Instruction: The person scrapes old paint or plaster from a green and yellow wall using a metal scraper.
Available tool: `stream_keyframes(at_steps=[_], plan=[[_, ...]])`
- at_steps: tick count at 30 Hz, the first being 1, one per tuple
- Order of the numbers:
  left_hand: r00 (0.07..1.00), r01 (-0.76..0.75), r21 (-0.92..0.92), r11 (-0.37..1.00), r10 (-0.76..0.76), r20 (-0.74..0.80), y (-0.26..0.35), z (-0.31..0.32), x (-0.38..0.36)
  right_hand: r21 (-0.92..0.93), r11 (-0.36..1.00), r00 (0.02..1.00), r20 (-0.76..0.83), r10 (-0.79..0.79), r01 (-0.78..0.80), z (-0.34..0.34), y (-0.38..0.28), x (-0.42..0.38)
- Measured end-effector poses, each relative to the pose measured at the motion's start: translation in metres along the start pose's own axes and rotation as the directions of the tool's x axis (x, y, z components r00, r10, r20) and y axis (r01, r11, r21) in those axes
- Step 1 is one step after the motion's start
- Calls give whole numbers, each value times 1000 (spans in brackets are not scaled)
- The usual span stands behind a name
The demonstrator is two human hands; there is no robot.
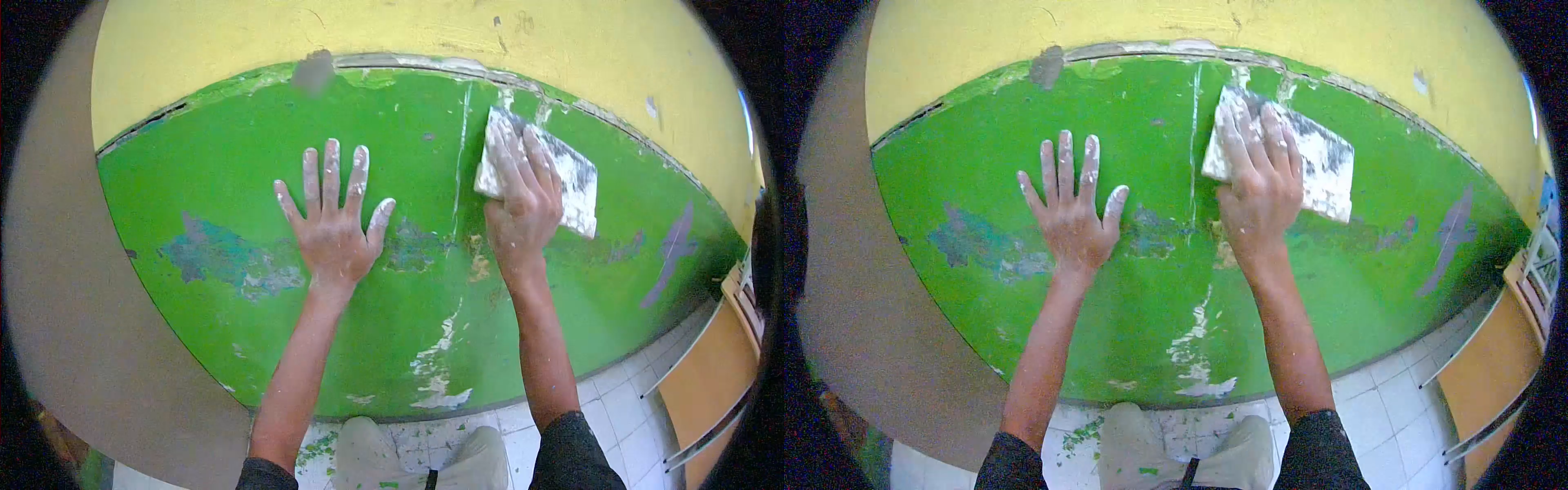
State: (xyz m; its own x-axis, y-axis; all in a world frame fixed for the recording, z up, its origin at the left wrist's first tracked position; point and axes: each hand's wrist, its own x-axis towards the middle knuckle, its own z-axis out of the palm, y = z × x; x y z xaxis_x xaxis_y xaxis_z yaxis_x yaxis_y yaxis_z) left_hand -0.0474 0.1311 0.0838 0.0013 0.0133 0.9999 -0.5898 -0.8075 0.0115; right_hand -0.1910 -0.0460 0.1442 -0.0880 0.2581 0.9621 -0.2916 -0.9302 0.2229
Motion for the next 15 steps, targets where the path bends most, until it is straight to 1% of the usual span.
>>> stream_keyframes(at_steps=[2, 4, 7, 10, 12, 14, 15], plan=[[1000, -11, -24, 1000, 12, 27, 1, -4, 0, 0, 1000, 1000, 0, -7, 7, 6, 1, -3], [1000, -4, -29, 1000, 5, 15, 1, -4, -1, -9, 997, 997, -16, -70, 70, 10, 2, 3], [1000, -13, -32, 999, 14, 16, 2, 0, 1, -34, 999, 999, -7, -33, 33, 9, -4, 38], [999, -12, -36, 999, 13, 32, 2, -3, -1, -3, 1000, 1000, 18, -17, 17, 7, -2, 25], [1000, -1, -37, 999, 2, 20, 1, -3, 0, 23, 998, 998, 19, -56, 55, 7, -1, 9], [1000, -9, -30, 1000, 10, 22, 2, -2, 0, 14, 998, 998, -20, -66, 67, 16, 2, 3], [1000, -18, -29, 999, 19, 23, 2, -2, 1, -24, 998, 997, -40, -58, 57, 14, 0, 19]])
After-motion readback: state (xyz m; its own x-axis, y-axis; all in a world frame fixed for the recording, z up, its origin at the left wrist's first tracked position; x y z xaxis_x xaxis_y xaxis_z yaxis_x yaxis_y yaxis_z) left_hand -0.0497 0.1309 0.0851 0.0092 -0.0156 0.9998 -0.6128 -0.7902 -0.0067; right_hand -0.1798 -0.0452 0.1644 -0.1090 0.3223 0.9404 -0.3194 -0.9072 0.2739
